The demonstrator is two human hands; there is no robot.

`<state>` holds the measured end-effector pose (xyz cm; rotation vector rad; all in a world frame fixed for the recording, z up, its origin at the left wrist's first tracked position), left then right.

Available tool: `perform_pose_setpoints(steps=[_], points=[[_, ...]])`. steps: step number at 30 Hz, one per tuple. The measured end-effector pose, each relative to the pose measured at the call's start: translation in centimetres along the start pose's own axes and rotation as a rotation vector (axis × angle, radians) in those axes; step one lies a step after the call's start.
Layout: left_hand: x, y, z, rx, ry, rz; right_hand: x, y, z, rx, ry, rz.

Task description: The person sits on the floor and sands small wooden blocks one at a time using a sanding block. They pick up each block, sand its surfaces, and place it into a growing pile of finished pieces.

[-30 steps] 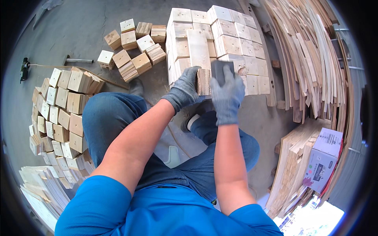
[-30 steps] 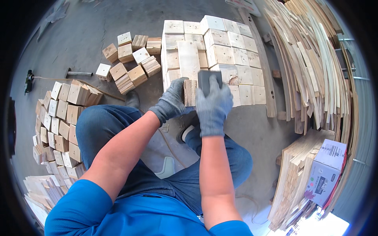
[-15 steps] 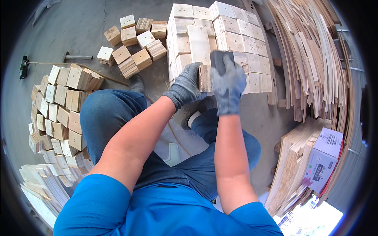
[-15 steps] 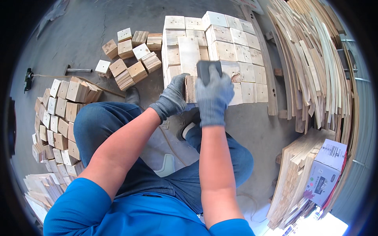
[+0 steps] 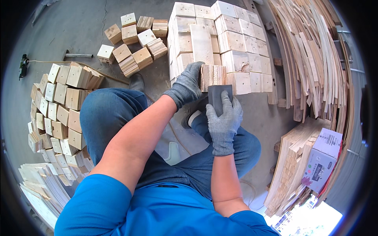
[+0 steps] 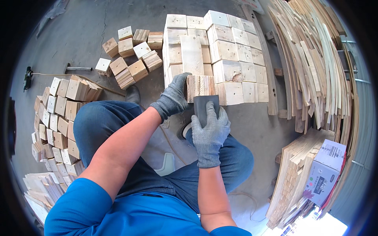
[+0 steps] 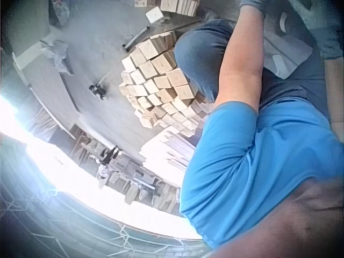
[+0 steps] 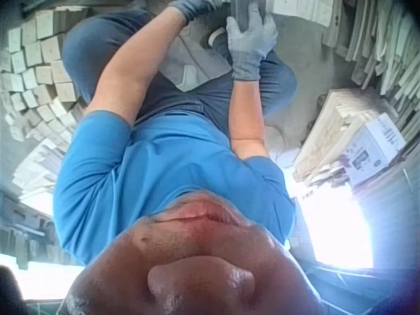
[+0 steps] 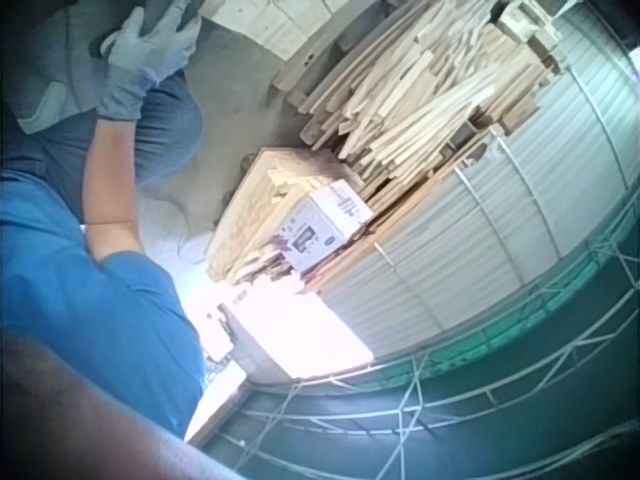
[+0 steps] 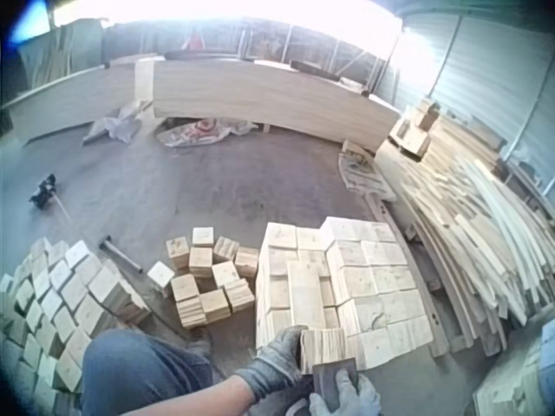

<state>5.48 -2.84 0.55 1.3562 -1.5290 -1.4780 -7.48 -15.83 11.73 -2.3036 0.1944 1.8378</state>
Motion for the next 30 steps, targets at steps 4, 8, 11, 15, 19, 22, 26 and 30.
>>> perform_pose_setpoints(steps=[4,8,11,15,19,22,26,30], points=[[0.2,0.2,0.0,-0.056,-0.012,-0.01,0.2,-0.6,-2.4,0.021,-0.007,0.007],[0.4,0.3,0.1,-0.029,0.006,0.018,2.5,-1.5,-10.4,0.032,-0.014,-0.003],[1.0,-0.6,-0.2,-0.024,-0.006,0.073,2.7,-2.7,-15.7,0.058,-0.068,0.07],[0.6,0.2,-0.3,-0.018,-0.009,0.004,2.1,-2.8,-15.2,0.05,-0.077,0.037],[0.1,-0.3,0.1,-0.022,0.012,0.0,1.4,-1.7,-7.1,0.028,0.009,-0.007],[0.1,-0.4,0.1,-0.014,0.0,-0.002,0.3,-0.7,-1.1,0.014,-0.007,-0.004],[0.1,-0.2,-0.1,-0.005,0.006,-0.029,0.0,0.1,0.1,-0.011,-0.001,-0.055],[0.2,-0.1,0.1,-0.014,0.005,-0.037,0.9,-0.7,-5.6,-0.011,0.039,-0.04]])
Point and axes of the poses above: each hand's wrist, its own z-axis away from the middle knuckle, its own x-axis out of the palm, y = z × x, the point moved 6 cm from there along -z, towards the middle knuckle, and after that the axes turned 9 degrees about z, right-handed, at the moved point
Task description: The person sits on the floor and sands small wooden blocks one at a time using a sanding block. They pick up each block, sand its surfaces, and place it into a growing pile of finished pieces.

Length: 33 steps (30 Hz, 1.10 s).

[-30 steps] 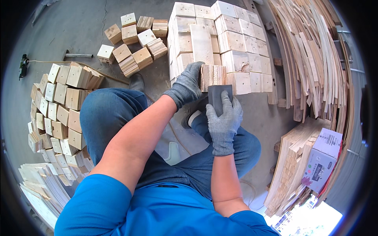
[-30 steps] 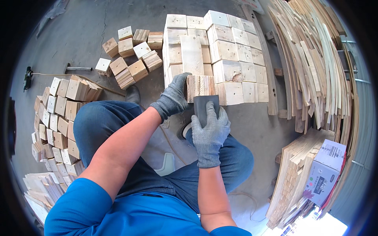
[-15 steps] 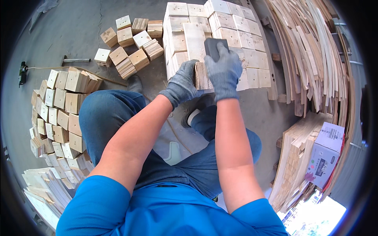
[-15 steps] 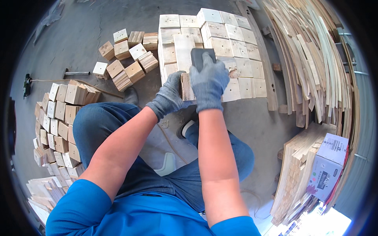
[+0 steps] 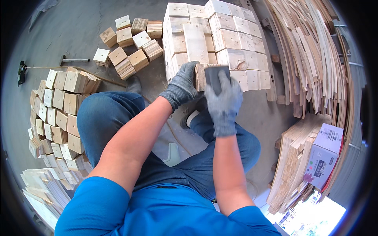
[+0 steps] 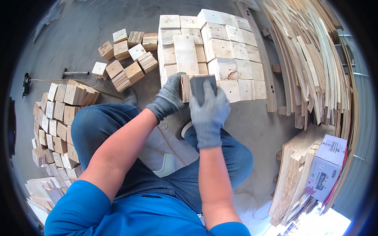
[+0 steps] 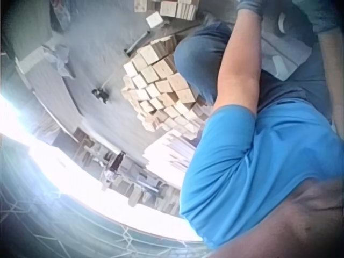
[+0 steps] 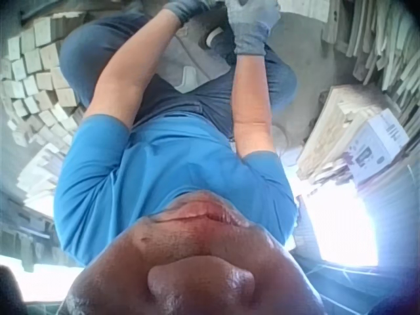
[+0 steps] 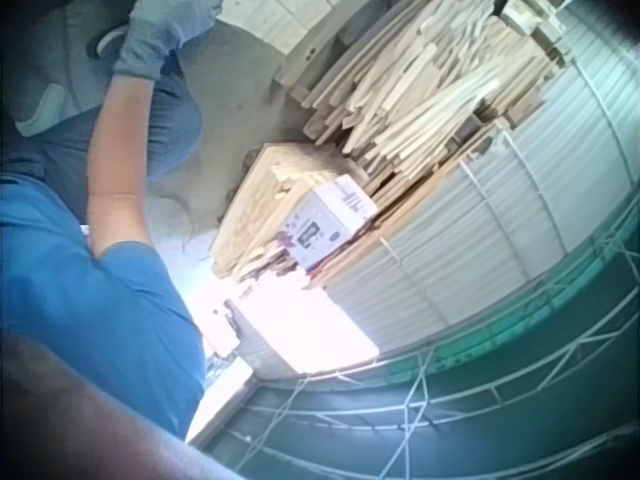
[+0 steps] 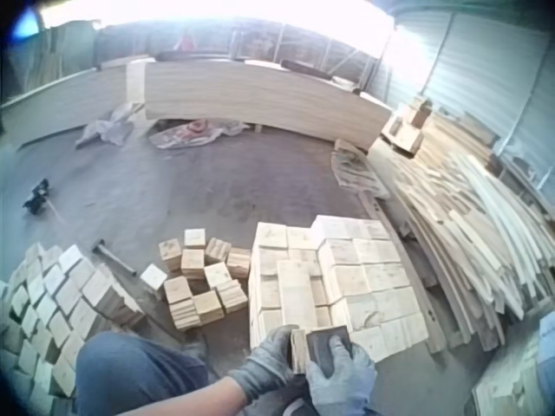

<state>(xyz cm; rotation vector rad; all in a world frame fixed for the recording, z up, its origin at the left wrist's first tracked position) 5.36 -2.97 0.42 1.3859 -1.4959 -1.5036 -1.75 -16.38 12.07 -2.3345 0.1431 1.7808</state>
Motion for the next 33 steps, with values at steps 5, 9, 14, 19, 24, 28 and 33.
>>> perform_pose_setpoints(steps=[5,9,14,19,24,28,33], points=[[0.6,-0.5,-0.3,-0.007,-0.016,0.064,2.1,0.1,-9.3,0.032,-0.079,0.077],[0.5,-0.3,-0.2,0.004,-0.011,0.037,2.2,0.5,-8.0,0.093,-0.093,0.04],[-0.2,-0.3,0.1,-0.02,-0.005,-0.004,-0.7,1.7,1.4,0.081,-0.077,0.023],[0.2,-0.7,0.0,-0.006,0.0,0.039,-1.7,3.1,5.5,0.05,-0.05,0.0],[0.3,-0.6,-0.1,0.004,0.017,0.055,-0.2,1.8,-1.3,0.058,-0.031,0.042],[0.1,0.6,-0.1,0.02,0.042,0.129,1.4,1.0,-9.2,0.101,-0.131,0.016],[0.2,0.4,-0.2,0.011,0.028,0.093,1.5,1.8,-8.5,0.105,-0.121,0.022]])
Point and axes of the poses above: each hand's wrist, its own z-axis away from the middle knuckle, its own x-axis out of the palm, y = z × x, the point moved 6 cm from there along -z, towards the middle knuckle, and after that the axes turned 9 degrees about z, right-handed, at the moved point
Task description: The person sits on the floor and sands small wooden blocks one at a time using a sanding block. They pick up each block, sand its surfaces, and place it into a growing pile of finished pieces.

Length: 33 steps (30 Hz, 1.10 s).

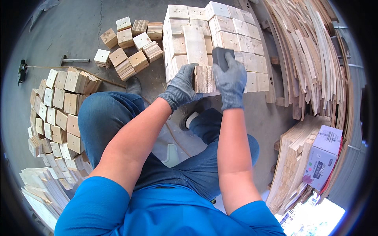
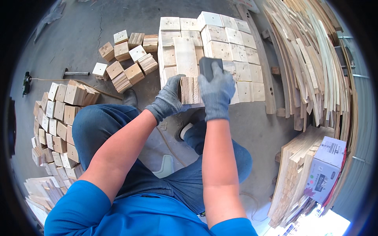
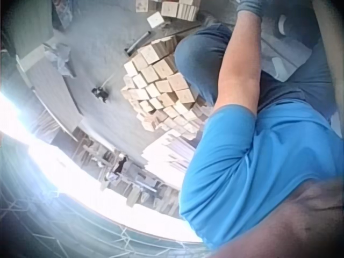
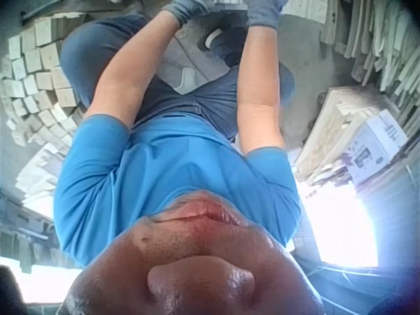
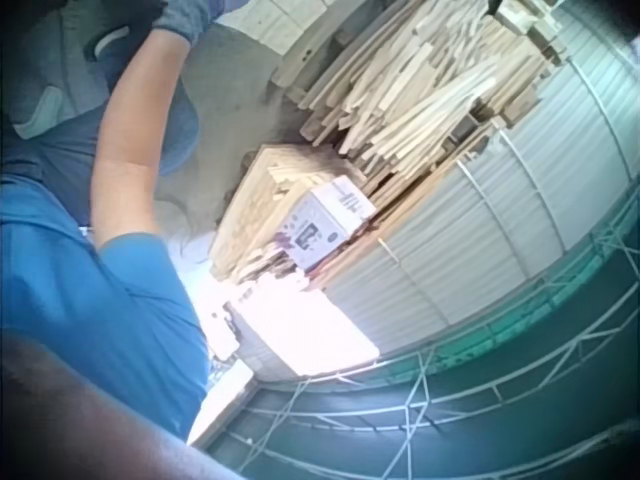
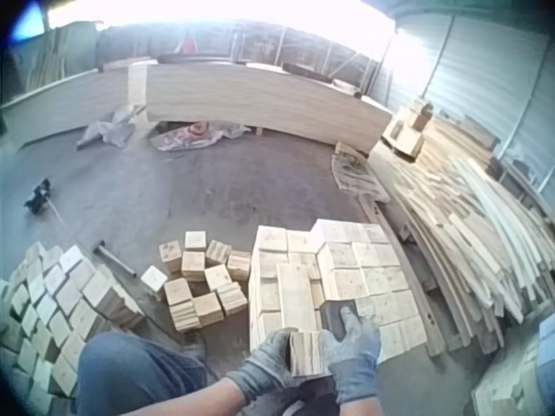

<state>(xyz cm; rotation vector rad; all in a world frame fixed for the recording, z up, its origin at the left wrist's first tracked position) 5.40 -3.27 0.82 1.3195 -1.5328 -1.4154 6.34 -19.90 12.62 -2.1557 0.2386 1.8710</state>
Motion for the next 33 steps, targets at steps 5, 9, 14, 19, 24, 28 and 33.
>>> perform_pose_setpoints(steps=[5,9,14,19,24,28,33], points=[[-0.2,-0.8,0.2,-0.011,-0.025,-0.077,-0.3,3.5,9.2,0.021,0.041,-0.028],[-0.1,-0.9,0.1,-0.004,-0.012,-0.056,-1.0,4.8,12.4,0.007,0.055,0.03],[-0.1,-1.0,0.0,-0.024,-0.01,-0.066,-0.2,3.4,7.0,0.002,0.073,0.025],[-0.1,-0.2,-0.1,-0.012,-0.017,-0.059,1.1,1.8,-1.1,-0.036,0.055,0.021],[-0.4,0.1,0.1,-0.015,-0.022,-0.049,0.6,2.0,2.0,-0.042,0.06,-0.008],[-0.6,-0.2,0.0,-0.006,-0.02,-0.042,-0.4,4.0,9.6,-0.077,0.095,0.018],[-0.4,0.1,0.0,-0.015,-0.044,-0.07,-0.7,5.8,13.3,-0.051,0.095,0.004]])
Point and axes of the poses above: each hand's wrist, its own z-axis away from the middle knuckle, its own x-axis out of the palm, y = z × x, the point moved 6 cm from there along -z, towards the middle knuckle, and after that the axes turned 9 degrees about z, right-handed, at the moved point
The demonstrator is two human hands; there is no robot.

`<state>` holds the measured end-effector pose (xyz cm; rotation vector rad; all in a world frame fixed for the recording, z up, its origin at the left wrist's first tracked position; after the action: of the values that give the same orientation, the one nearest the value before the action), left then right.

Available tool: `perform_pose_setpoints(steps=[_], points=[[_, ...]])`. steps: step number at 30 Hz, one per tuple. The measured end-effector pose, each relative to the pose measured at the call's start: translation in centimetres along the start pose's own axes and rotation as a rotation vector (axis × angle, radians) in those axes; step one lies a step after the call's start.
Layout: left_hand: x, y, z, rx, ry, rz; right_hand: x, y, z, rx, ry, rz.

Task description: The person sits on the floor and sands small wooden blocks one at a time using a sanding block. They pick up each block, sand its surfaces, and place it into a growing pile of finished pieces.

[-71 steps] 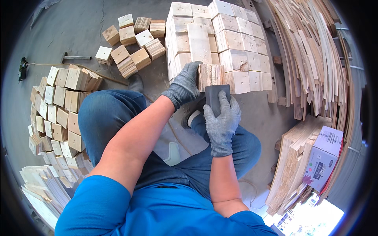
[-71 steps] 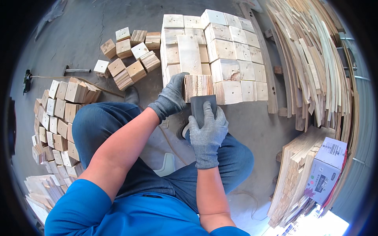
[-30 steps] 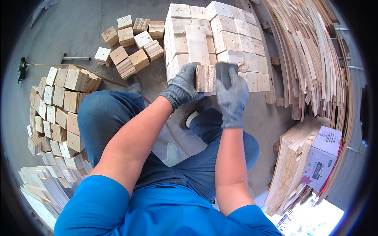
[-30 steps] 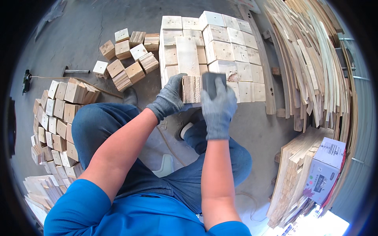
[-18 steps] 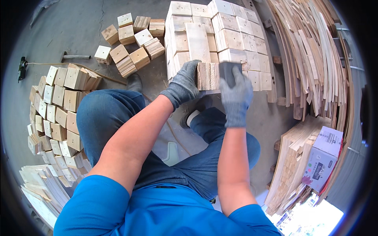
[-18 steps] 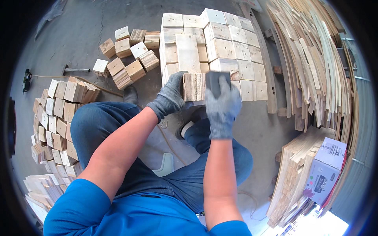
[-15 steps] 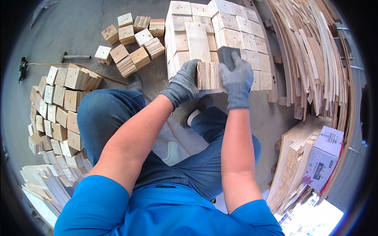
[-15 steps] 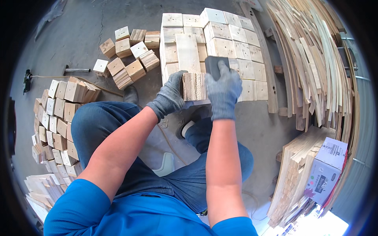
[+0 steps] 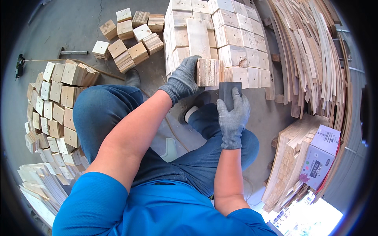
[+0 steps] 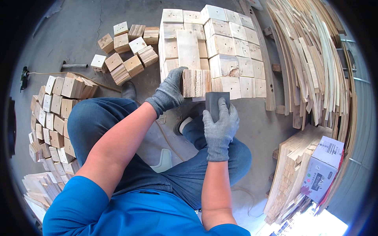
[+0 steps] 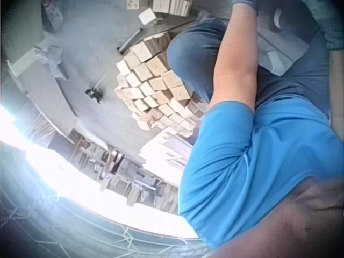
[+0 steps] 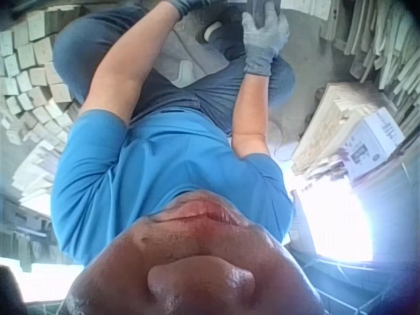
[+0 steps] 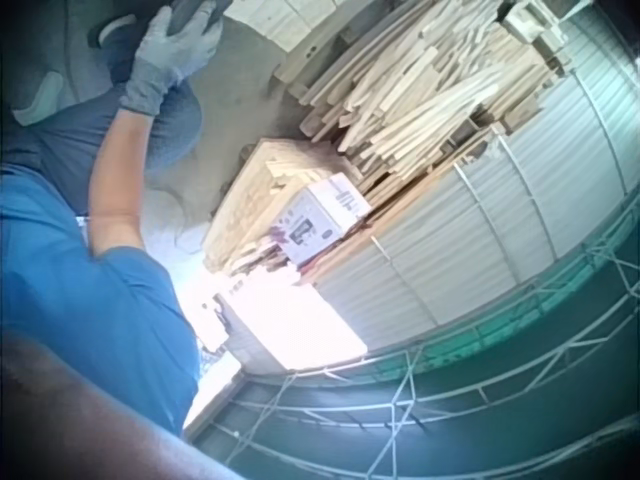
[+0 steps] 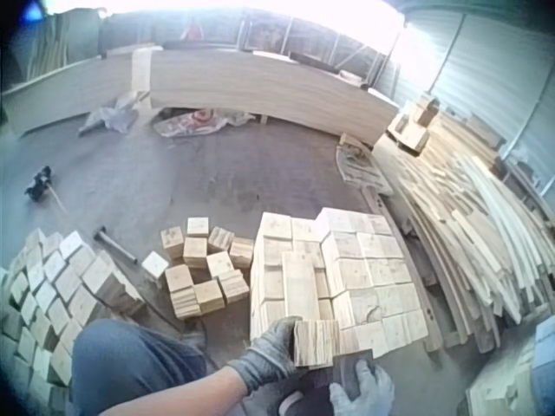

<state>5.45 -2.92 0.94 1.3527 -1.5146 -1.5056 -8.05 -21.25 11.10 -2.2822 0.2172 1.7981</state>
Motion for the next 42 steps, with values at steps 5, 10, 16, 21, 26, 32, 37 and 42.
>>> perform_pose_setpoints(steps=[5,10,16,21,26,32,37,42], points=[[0.1,-0.9,0.1,-0.012,0.026,0.099,0.9,-1.6,-6.3,0.001,-0.043,0.022],[0.1,0.0,-0.2,0.01,0.03,0.07,3.2,-3.1,-14.7,-0.054,-0.052,0.012],[-0.1,-0.3,-0.1,0.023,0.034,0.023,2.7,-2.8,-12.2,-0.03,-0.037,-0.051],[0.0,-0.2,0.0,0.019,0.02,0.086,0.4,-1.4,-2.8,0.008,-0.034,-0.052],[0.0,-0.3,0.0,-0.023,0.037,0.066,-0.3,-1.3,-0.4,-0.002,-0.032,-0.041],[0.1,-0.5,0.0,0.012,0.041,0.072,1.8,-4.6,-9.1,-0.071,-0.031,0.024],[0.4,-0.5,-0.1,0.01,0.038,0.104,2.9,-5.9,-13.8,-0.115,-0.061,-0.016],[-0.2,0.0,0.1,-0.018,0.033,0.034,1.4,-5.7,-7.0,-0.109,-0.032,-0.064]])
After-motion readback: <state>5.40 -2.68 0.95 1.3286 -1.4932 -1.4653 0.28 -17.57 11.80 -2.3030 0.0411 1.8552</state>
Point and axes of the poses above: each hand's wrist, its own z-axis away from the middle knuckle, its own x-axis out of the palm, y = z × x, the point moved 6 cm from there along -z, towards the middle knuckle, and after that the axes turned 9 degrees about z, right-handed, at the moved point
